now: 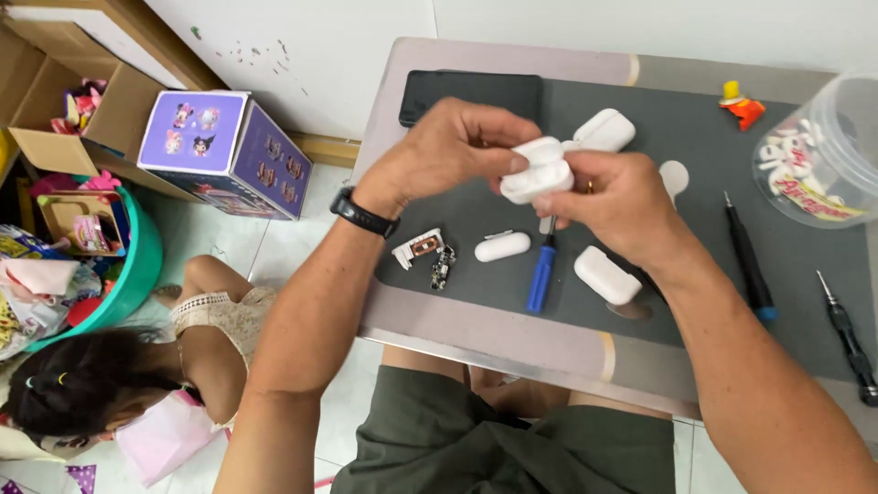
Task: Using a screwdriver and pry tool to open an earbud charging case and inspect internal components.
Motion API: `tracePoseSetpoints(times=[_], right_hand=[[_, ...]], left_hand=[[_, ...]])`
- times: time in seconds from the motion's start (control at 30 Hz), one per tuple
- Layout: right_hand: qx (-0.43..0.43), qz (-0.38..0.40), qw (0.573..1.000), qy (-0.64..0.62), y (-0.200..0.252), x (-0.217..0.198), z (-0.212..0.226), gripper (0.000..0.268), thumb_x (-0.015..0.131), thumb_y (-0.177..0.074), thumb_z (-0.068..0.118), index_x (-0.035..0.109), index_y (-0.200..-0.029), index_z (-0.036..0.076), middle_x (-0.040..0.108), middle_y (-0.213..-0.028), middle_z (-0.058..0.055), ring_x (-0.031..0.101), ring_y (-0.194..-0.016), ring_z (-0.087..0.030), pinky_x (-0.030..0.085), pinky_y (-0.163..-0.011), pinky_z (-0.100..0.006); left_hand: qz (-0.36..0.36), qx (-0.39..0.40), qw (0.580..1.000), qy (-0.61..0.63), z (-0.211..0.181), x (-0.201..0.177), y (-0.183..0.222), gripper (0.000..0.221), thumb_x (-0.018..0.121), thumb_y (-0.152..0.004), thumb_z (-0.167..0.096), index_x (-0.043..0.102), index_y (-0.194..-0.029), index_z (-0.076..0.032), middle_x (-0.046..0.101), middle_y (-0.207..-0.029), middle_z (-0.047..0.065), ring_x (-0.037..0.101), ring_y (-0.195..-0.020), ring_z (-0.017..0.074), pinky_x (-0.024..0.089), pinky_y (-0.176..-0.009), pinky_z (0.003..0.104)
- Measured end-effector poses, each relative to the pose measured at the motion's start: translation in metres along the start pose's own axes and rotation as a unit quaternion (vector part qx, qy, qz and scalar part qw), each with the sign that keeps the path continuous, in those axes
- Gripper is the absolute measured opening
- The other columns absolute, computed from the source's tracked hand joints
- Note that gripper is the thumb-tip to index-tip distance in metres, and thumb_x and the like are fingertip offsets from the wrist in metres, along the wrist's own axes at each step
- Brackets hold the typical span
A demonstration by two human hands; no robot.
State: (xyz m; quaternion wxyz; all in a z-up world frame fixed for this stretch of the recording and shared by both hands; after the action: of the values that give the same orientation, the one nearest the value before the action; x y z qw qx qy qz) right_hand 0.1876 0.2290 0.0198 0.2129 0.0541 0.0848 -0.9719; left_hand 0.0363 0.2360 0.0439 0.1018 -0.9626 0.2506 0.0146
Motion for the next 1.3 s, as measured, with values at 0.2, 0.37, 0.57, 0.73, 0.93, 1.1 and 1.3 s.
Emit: tracePoseSetpoints(times=[0.2, 0.37, 0.57, 0.73, 0.93, 1.1, 1.3], right_hand=[[0.005, 0.031, 0.999, -0.042, -0.001, 0.005, -0.016, 0.041, 0.079, -0.079, -0.014, 0.067, -0.119, -0.014, 0.072, -0.086, -0.032, 0.076, -0.07, -0.032, 0.063, -0.051, -0.035], [-0.003, 0.033, 0.998, -0.048, -0.003, 0.008, -0.019, 0.044, 0.079, -0.08, -0.013, 0.065, -0.122, -0.015, 0.072, -0.088, -0.03, 0.075, -0.07, -0.032, 0.063, -0.051, -0.035], [-0.054, -0.009, 0.998, -0.012, 0.005, -0.007, -0.013, 0.045, 0.085, -0.079, -0.012, 0.068, -0.121, -0.012, 0.071, -0.09, -0.031, 0.074, -0.085, -0.033, 0.063, -0.054, -0.032], [-0.087, -0.021, 0.996, 0.0, 0.007, -0.007, -0.007, 0.044, 0.087, -0.078, -0.011, 0.069, -0.119, -0.012, 0.071, -0.088, -0.032, 0.075, -0.084, -0.033, 0.063, -0.056, -0.031], [-0.095, -0.027, 0.995, -0.023, 0.008, -0.009, -0.001, 0.041, 0.086, -0.08, -0.012, 0.069, -0.117, -0.011, 0.07, -0.088, -0.035, 0.075, -0.08, -0.037, 0.064, -0.055, -0.034], [-0.075, -0.07, 0.991, -0.084, 0.008, -0.014, -0.007, 0.031, 0.086, -0.081, -0.007, 0.072, -0.109, -0.008, 0.073, -0.083, -0.023, 0.073, -0.071, -0.025, 0.063, -0.051, -0.034], [0.007, -0.046, 0.999, 0.013, 0.033, 0.001, 0.033, 0.047, 0.083, -0.082, 0.013, 0.07, -0.126, -0.001, 0.081, -0.099, -0.013, 0.065, -0.075, -0.005, 0.064, -0.063, -0.022]], left_hand=[[-0.005, 0.043, 0.999, -0.01, -0.017, 0.007, 0.011, 0.027, 0.074, -0.096, -0.003, 0.072, -0.123, -0.002, 0.078, -0.104, 0.022, 0.074, -0.087, 0.0173, 0.068, -0.066, 0.029], [-0.008, 0.062, 0.998, -0.005, -0.018, 0.002, 0.016, 0.026, 0.072, -0.098, -0.004, 0.071, -0.124, -0.003, 0.077, -0.106, 0.022, 0.074, -0.089, 0.017, 0.068, -0.067, 0.028], [-0.018, 0.087, 0.996, -0.015, -0.031, 0.011, 0.022, 0.029, 0.078, -0.095, -0.005, 0.072, -0.123, -0.004, 0.078, -0.108, 0.019, 0.073, -0.099, 0.0182, 0.067, -0.069, 0.026], [-0.027, 0.091, 0.995, -0.014, -0.03, 0.011, 0.024, 0.03, 0.081, -0.092, -0.007, 0.073, -0.122, -0.005, 0.078, -0.109, 0.016, 0.072, -0.103, 0.0161, 0.067, -0.071, 0.025], [-0.049, 0.115, 0.992, -0.003, -0.037, 0.013, 0.026, 0.034, 0.085, -0.09, -0.007, 0.073, -0.123, -0.007, 0.078, -0.108, 0.012, 0.072, -0.105, 0.0138, 0.066, -0.073, 0.023], [-0.113, 0.164, 0.977, -0.07, -0.041, 0.02, 0.02, 0.043, 0.085, -0.092, -0.005, 0.068, -0.131, -0.009, 0.074, -0.116, 0.009, 0.067, -0.109, 0.0141, 0.062, -0.088, 0.031], [-0.273, 0.009, 0.955, -0.114, -0.029, -0.02, 0.033, 0.019, 0.065, -0.101, -0.016, 0.072, -0.118, -0.014, 0.072, -0.11, -0.005, 0.06, -0.089, 0.0024, 0.05, -0.073, 0.019]])
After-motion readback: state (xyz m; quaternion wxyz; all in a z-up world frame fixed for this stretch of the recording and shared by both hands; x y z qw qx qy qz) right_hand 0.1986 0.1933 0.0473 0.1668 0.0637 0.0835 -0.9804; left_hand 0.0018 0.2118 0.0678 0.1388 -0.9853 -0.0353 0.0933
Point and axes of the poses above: each hand's wrist, its own y-axis away from the middle knuckle, its own x-axis out of the palm, z = x × y, the point moved 10 cm from there along -y, towards the middle knuckle
